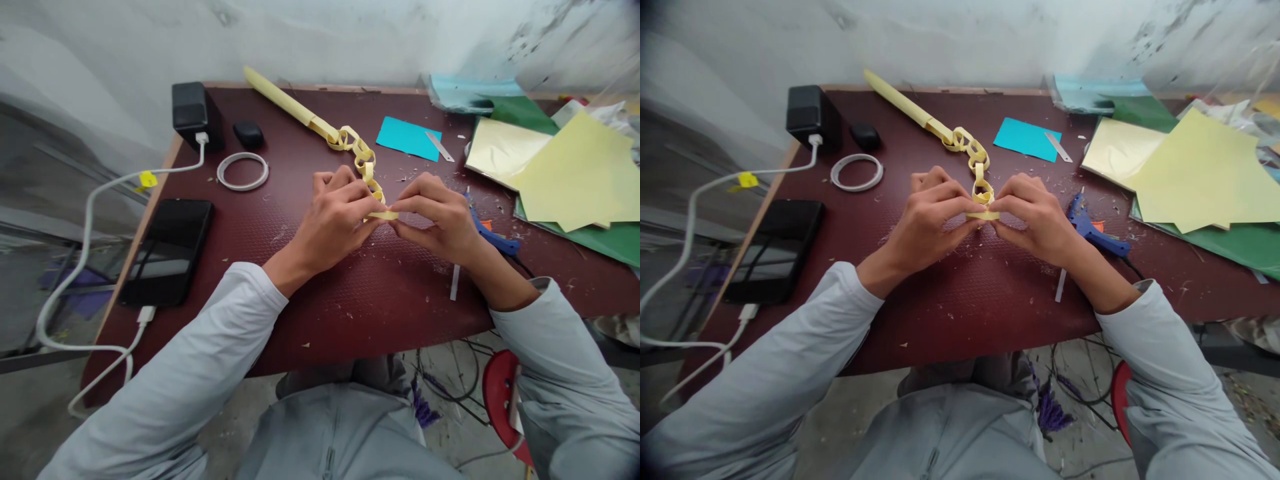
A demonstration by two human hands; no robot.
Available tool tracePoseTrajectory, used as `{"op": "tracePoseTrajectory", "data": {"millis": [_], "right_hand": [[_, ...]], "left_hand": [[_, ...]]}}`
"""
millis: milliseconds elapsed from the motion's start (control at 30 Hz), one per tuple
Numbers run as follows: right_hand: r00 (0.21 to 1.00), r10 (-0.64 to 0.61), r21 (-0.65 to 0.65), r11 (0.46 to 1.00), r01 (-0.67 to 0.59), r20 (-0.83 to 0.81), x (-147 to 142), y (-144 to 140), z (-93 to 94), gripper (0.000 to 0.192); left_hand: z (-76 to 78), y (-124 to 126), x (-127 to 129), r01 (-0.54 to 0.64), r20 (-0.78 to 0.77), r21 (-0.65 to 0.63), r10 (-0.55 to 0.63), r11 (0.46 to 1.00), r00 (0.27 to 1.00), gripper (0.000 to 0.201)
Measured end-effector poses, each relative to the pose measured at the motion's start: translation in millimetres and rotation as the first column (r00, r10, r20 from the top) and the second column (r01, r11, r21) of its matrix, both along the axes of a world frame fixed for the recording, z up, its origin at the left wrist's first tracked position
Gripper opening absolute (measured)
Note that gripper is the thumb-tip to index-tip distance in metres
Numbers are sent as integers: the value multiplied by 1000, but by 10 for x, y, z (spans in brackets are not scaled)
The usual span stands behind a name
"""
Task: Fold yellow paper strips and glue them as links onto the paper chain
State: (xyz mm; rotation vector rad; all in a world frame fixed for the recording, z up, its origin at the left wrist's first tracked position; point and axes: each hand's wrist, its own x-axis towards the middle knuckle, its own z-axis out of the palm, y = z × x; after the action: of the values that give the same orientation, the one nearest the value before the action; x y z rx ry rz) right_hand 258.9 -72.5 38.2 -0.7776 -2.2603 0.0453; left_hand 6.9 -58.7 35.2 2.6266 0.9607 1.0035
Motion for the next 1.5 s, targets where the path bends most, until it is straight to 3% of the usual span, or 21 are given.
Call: {"op": "tracePoseTrajectory", "data": {"millis": [133,433,900,1100,1300,1500], "right_hand": [[1000,25,15,1000,-26,15,13,13,-9,17],[995,-85,-34,996,83,-54,-50,-36,-10,14],[991,-94,-111,990,84,-90,-134,-69,-19,7],[993,-74,-95,993,65,-90,-149,-70,-22,5],[992,-92,-104,991,83,-90,-117,-61,-21,8],[996,-50,-80,996,44,-73,-57,-18,-43,17]], "left_hand": [[13,-7,-5,10,-7,-9,-10,1000,1000,17],[3,20,8,13,-28,25,-12,1000,1000,22],[32,-6,26,17,-28,94,-15,995,1000,35],[44,-33,33,40,-67,72,-36,997,997,29],[20,-9,12,4,-56,75,0,997,998,19],[4,38,-34,-31,-61,44,34,999,998,27]]}}
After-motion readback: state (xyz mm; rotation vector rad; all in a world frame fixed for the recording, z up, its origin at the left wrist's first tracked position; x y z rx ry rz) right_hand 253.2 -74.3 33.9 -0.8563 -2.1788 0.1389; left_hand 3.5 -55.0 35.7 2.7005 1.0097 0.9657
